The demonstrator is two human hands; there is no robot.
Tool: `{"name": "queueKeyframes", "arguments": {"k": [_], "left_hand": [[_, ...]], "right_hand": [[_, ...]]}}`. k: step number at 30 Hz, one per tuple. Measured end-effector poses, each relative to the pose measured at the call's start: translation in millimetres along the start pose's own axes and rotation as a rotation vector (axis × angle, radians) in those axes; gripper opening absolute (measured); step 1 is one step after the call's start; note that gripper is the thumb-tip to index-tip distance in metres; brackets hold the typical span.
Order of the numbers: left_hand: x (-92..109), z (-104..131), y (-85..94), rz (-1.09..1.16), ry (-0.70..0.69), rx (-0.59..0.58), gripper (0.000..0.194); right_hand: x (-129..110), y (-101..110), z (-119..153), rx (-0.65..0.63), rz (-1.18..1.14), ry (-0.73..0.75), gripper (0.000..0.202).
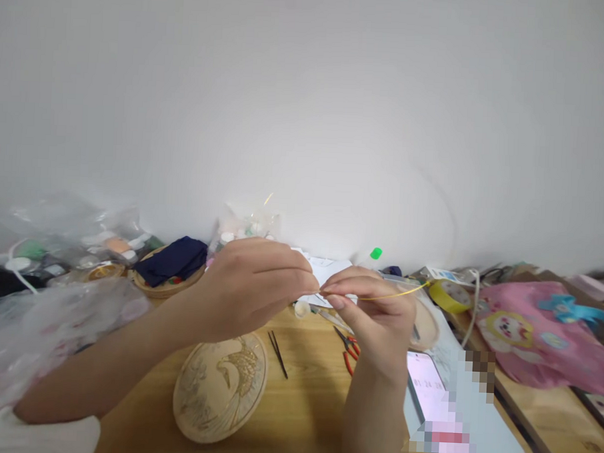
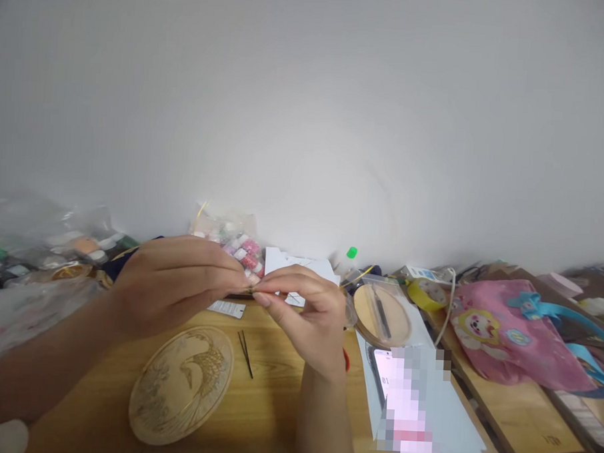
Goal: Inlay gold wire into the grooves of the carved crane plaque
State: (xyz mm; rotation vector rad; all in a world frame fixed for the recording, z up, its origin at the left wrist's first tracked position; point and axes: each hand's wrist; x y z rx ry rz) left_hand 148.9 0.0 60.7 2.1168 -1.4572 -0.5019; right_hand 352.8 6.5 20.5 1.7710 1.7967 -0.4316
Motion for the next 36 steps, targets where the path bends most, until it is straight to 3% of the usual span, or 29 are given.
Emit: {"name": "queueKeyframes", "arguments": {"k": [7,12,16,21,29,36], "left_hand": [[1.0,-0.5,-3.0,-0.014,0.018,-0.012,0.018],[-2.3,1.1,-0.1,-0.011,0.030,0.004,0.019],[-8.1,1.8,8.5,-0.028,0.030,0.027,0.016],[-17.7,8.5,20.5,-0.110,0.065,0.050,0.013],[-23.0,30.2,45.5,-0.150,0.150,0.044,0.017],[-20.6,46.0,56.3,-0.210,0.224,0.110,0.018]], "right_hand": [[1.7,3.0,1.7,-0.022,0.015,0.046,0.027],[1.6,4.2,0.9,0.047,0.054,0.092,0.026],[2.3,10.2,0.2,0.136,0.107,0.155,0.025],[3.1,17.3,2.3,0.226,0.117,0.130,0.021],[0.0,20.1,4.7,0.244,0.176,0.104,0.020],[-1.4,17.6,3.5,0.171,0.186,0.105,0.020]]}}
Point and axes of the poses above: each hand's wrist, its own z-axis away from the middle knuckle, its own y-axis out of the back of the hand, x = y × z, and after that the axes turned 7 degrees about z, right-handed
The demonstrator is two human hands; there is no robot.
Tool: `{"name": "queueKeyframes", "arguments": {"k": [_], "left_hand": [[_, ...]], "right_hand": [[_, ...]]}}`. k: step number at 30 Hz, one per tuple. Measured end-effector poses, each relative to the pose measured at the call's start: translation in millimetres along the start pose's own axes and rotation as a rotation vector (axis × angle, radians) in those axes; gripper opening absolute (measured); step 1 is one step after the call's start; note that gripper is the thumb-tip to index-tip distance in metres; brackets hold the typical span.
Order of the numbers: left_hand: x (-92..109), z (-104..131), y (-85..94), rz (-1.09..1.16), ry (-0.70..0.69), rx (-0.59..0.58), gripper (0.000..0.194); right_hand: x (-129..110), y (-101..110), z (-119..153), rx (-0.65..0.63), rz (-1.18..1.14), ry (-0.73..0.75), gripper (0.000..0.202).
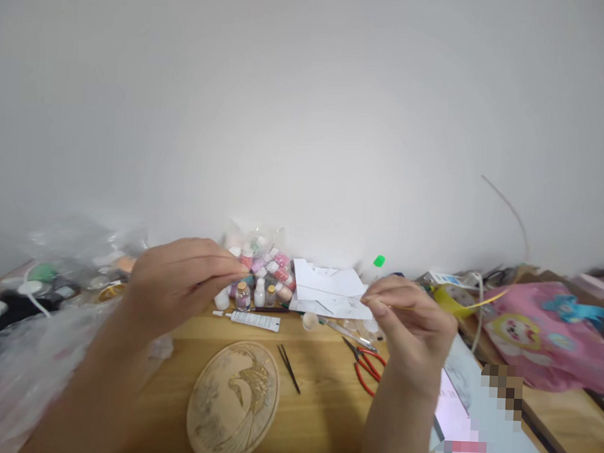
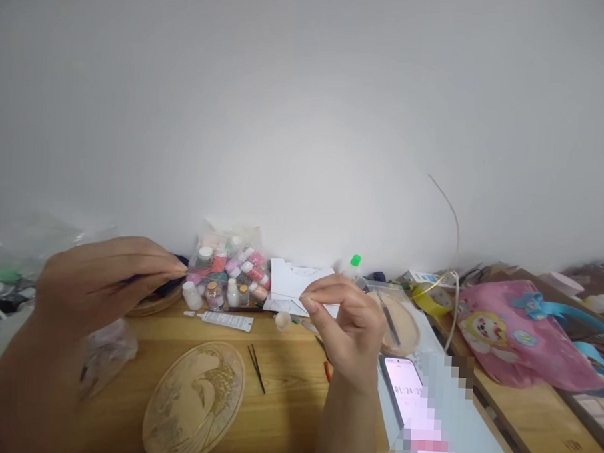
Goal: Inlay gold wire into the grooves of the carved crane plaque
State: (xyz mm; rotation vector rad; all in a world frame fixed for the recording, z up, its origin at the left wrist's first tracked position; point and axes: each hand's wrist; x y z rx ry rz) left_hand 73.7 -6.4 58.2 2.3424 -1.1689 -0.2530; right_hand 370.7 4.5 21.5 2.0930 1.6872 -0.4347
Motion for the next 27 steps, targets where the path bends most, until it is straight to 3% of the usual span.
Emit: {"name": "queueKeyframes", "arguments": {"k": [3,5,7,11,12,13,16,18,20,22,27], "left_hand": [[-3.8,10.2,11.8,-0.014,0.050,0.034,0.018],[-4.7,21.4,20.4,-0.029,0.137,0.081,0.015],[-2.1,34.7,24.3,0.016,0.256,0.144,0.013],[17.9,64.9,6.7,0.366,0.522,0.222,0.008],[26.0,73.7,-1.8,0.488,0.718,0.200,0.013],[35.1,83.2,-10.7,0.562,0.813,0.122,0.017],[65.6,114.1,-34.0,0.800,0.961,-0.089,0.029],[84.5,134.5,-43.6,0.952,1.072,-0.152,0.042],[99.2,152.9,-48.9,1.170,1.388,-0.073,0.044],[108.7,168.5,-51.4,1.228,1.540,-0.010,0.044],[117.9,194.3,-49.4,1.177,1.628,0.066,0.048]], "right_hand": [[-2.6,6.8,-0.3,0.075,-0.027,0.002,0.014],[-5.3,14.0,0.1,0.177,-0.023,0.004,0.009],[-7.7,19.8,3.2,0.195,0.009,-0.003,0.007],[-13.7,14.5,29.7,0.151,0.103,-0.076,0.015],[-16.7,9.1,41.8,0.134,0.129,-0.083,0.018],[-20.9,2.3,55.8,0.110,0.151,-0.092,0.020],[-39.2,-22.1,104.4,-0.054,0.187,-0.156,0.026],[-53.5,-37.7,136.1,-0.180,0.215,-0.197,0.025],[-65.9,-49.9,163.4,-0.284,0.245,-0.231,0.022],[-74.8,-57.9,185.2,-0.305,0.222,-0.327,0.018],[-85.5,-60.7,219.4,-0.382,0.110,-0.518,0.011]]}}
Point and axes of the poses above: each hand's wrist, its own z-axis away from the middle knuckle, its own y-axis out of the back of the hand, x = y × z, and after that the axes turned 7 degrees about z, right-handed
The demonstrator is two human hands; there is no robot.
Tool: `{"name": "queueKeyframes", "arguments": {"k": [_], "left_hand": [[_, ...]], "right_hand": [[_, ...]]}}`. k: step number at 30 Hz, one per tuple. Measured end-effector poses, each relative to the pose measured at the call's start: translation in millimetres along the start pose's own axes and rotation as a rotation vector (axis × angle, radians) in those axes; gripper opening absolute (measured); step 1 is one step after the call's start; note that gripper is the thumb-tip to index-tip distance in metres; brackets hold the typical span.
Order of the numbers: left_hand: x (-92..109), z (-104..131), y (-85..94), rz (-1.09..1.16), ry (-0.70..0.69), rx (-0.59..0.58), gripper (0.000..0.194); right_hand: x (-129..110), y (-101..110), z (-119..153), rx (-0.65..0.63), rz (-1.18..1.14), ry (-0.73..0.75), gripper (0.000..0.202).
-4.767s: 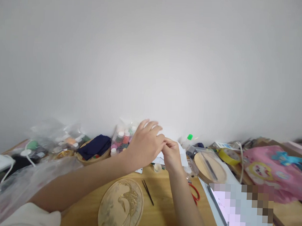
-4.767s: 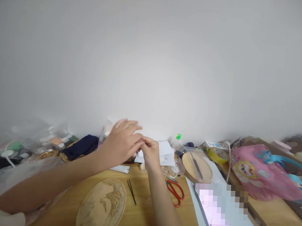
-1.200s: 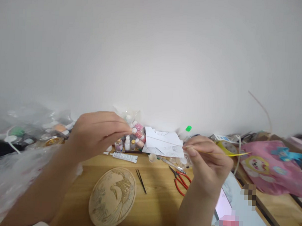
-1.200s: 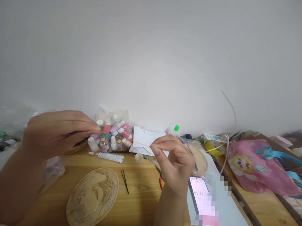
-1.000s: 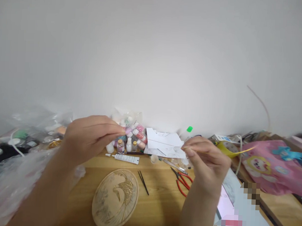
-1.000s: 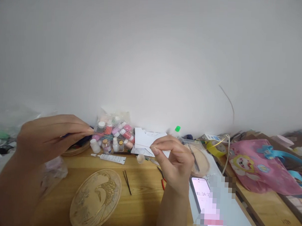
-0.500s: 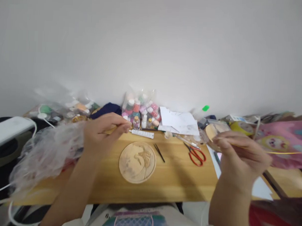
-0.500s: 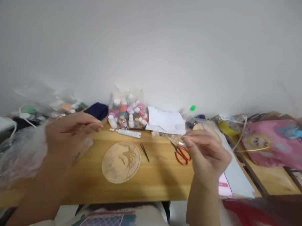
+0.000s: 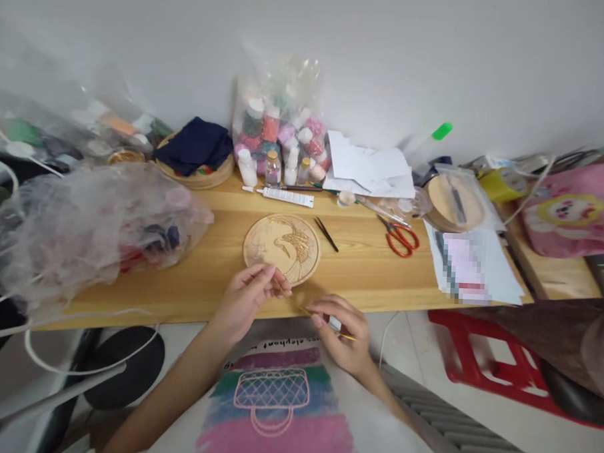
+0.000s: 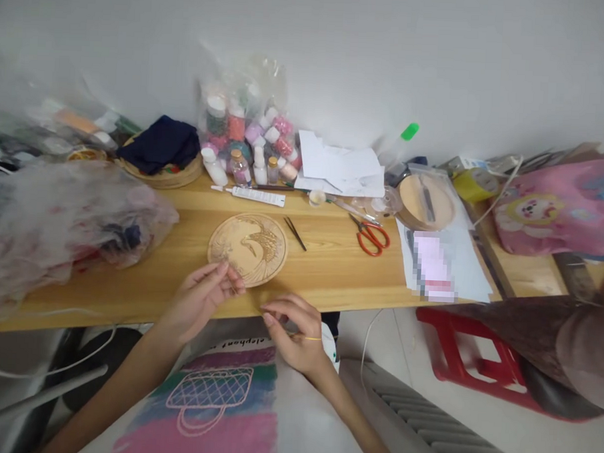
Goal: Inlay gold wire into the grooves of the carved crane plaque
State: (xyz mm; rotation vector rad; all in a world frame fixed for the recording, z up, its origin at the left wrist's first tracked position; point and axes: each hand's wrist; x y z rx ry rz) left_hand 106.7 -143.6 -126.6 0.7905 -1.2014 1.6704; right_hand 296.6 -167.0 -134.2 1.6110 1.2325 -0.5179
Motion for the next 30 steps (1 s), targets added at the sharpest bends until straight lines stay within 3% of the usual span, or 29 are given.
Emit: {"name": "queueKeyframes", "arguments": {"k": [5,9,15,23,27,30], "left_hand": [[-3.0,11.0,11.0,-0.104,-0.010,0.048,0.043],[-0.3,12.9,16.9,-0.247,-0.033,0.047,0.040],[6.8,2.3,20.1,-0.384,-0.053,0.060,0.045],[18.1,-9.1,19.7,-0.462,-0.023,0.108,0.045],[21.9,-18.0,24.3,-0.499,-0.053,0.154,0.045],[23.2,-25.2,27.0,-0.512,-0.076,0.177,0.043]], "right_hand": [[9.3,9.5,19.0,-0.171,-0.048,-0.121,0.021],[20.7,23.0,18.4,-0.113,0.053,-0.181,0.016],[38.4,26.8,-28.9,-0.005,0.276,-0.170,0.018],[63.1,6.9,-104.3,-0.230,0.346,-0.085,0.034],[65.2,5.1,-112.0,-0.357,0.426,-0.031,0.044],[60.3,8.0,-103.8,-0.381,0.486,-0.035,0.045]]}}
Point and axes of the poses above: each hand's wrist, its own z-axis away from the middle knuckle, its own y-axis out of the back of the hand, x = y × z, and after that the axes turned 7 degrees about z, right-handed
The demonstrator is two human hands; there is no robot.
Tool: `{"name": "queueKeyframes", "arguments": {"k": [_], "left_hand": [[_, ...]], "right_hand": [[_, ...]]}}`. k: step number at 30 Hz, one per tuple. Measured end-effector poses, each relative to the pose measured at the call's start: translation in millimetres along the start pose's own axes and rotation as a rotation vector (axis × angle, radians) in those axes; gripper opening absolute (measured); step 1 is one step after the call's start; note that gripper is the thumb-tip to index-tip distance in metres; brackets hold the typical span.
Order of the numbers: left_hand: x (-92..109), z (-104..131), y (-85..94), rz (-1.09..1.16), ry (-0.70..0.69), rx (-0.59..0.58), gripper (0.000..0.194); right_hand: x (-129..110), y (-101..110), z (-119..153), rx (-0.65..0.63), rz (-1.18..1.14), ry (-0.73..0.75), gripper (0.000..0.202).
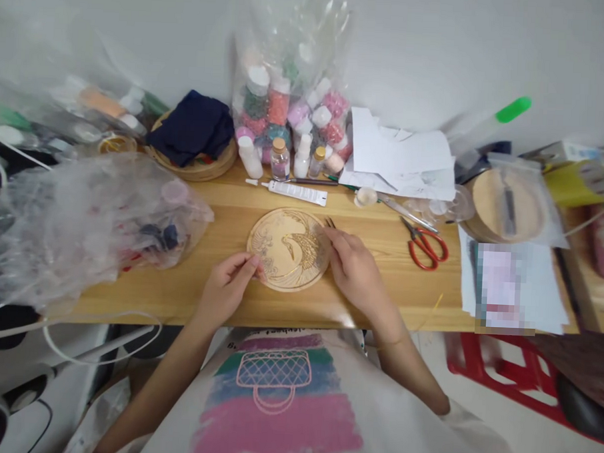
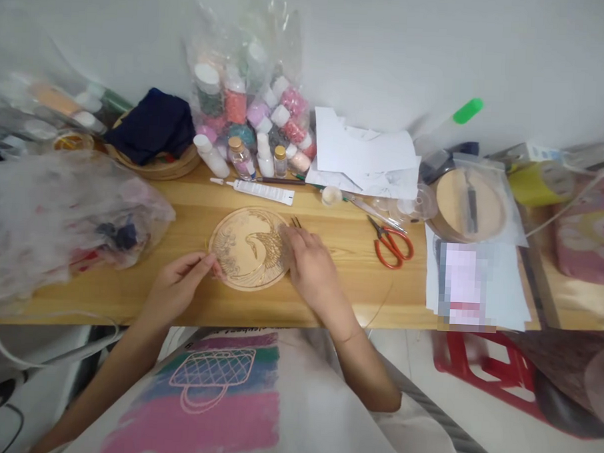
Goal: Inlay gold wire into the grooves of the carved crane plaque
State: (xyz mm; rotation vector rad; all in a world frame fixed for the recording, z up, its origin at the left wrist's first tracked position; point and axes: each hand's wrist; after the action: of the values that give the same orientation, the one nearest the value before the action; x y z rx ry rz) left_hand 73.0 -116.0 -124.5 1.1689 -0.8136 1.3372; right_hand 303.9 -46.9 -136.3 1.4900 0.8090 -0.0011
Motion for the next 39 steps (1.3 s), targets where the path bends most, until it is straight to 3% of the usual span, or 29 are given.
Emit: {"name": "queueKeyframes", "arguments": {"k": [8,14,21,27,30,34,39], "left_hand": [[-2.5,-25.4,-4.4,-0.025,-0.080,0.072,0.034],[1.8,-37.6,-7.3,-0.050,-0.204,0.171,0.027],[-6.2,-26.2,0.3,-0.049,-0.244,0.239,0.023],[-21.6,-8.8,3.8,0.039,-0.185,0.219,0.026],[-16.0,3.1,2.2,0.084,-0.131,0.189,0.025],[-7.4,16.0,-0.3,0.135,-0.042,0.172,0.025],[-13.3,20.9,-1.1,0.162,-0.009,0.135,0.028]], "right_hand": [[-5.9,8.1,35.3,0.047,-0.036,-0.073,0.033],[14.2,-1.8,31.6,0.188,0.052,-0.219,0.024],[33.6,-0.9,24.8,0.185,0.172,-0.304,0.025],[50.4,9.7,25.9,0.287,0.392,-0.410,0.026],[50.2,12.6,19.4,0.328,0.359,-0.307,0.029],[36.7,7.6,6.7,0.137,0.099,0.022,0.042],[20.7,-8.4,2.7,0.075,0.035,0.089,0.049]]}}
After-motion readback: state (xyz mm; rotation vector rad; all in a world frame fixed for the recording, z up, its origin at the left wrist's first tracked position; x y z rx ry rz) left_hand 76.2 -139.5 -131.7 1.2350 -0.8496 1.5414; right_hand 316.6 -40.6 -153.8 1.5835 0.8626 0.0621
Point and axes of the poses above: each hand's wrist, its own z-axis away from the middle knuckle, its own y-axis out of the back of the hand, x = y × z, and after that the axes turned 7 degrees about z, right-handed
